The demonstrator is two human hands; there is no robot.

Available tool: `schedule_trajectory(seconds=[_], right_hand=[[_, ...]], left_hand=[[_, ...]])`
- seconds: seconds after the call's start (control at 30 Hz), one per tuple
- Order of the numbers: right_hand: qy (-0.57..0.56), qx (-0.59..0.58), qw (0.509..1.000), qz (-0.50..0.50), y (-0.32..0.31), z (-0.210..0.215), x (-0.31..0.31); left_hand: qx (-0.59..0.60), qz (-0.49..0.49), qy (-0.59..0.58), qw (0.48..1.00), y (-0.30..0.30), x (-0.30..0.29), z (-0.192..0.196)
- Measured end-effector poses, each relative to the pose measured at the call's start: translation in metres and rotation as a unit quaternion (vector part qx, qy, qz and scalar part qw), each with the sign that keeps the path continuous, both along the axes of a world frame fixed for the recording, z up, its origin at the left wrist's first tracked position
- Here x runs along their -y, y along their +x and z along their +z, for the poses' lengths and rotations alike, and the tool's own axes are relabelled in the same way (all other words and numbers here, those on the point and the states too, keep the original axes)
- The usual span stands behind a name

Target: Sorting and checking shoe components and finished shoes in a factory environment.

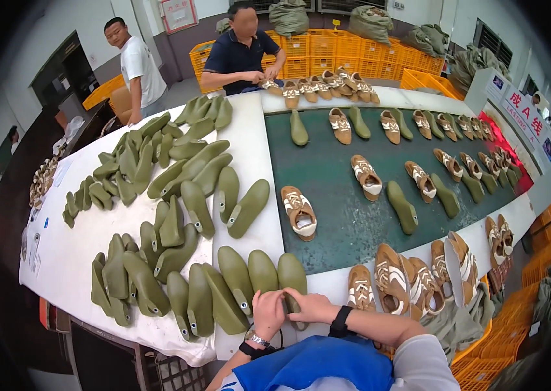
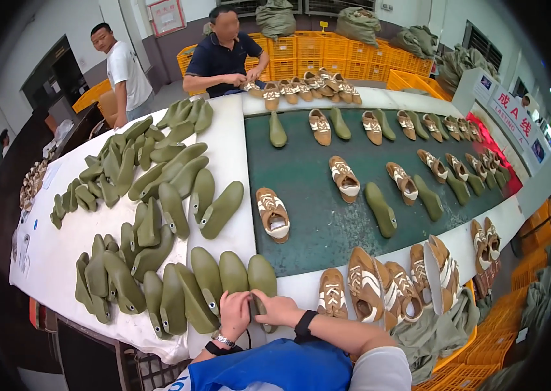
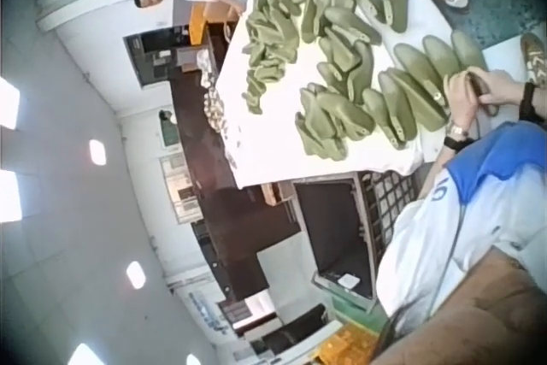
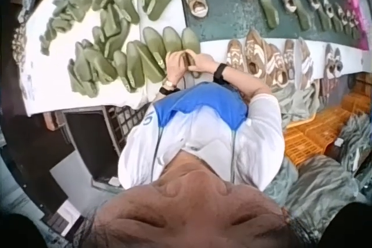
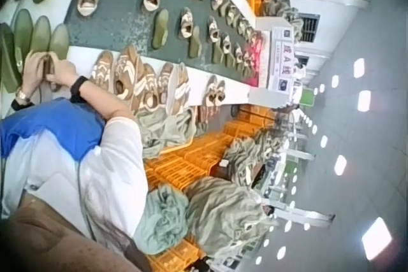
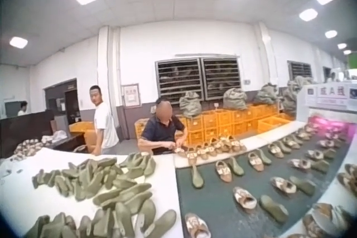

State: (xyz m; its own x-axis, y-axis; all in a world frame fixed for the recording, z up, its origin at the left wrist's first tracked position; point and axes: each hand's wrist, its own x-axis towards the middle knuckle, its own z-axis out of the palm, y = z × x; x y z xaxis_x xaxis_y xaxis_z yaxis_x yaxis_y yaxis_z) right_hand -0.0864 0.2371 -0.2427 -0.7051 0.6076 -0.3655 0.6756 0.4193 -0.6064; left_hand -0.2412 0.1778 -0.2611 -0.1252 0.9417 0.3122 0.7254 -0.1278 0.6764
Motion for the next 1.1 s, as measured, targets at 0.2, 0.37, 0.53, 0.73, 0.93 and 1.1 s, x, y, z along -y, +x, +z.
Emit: schedule_trajectory(seconds=[0.2,0.37,0.53,0.73,0.93,1.1], right_hand=[[-0.282,-0.293,0.877,-0.257,0.039,-0.017,-0.033],[-0.332,-0.473,0.697,-0.425,0.076,0.035,-0.116],[0.156,-0.18,0.909,-0.343,0.084,0.01,-0.192],[0.154,0.02,0.969,-0.193,0.075,-0.06,-0.2],[0.151,0.169,0.952,-0.205,0.091,-0.057,-0.182],[0.172,0.174,0.97,0.009,0.033,0.01,-0.137]], left_hand=[[-0.092,-0.005,0.031,0.995,0.0,0.006,-0.004],[-0.104,-0.016,0.043,0.994,-0.004,0.001,-0.009],[-0.106,-0.02,0.04,0.993,0.002,-0.011,-0.008],[-0.185,-0.042,0.05,0.981,-0.008,-0.002,0.001],[-0.114,-0.056,-0.056,0.99,0.001,0.009,-0.025],[-0.179,-0.015,0.036,0.983,-0.005,0.008,-0.022]])
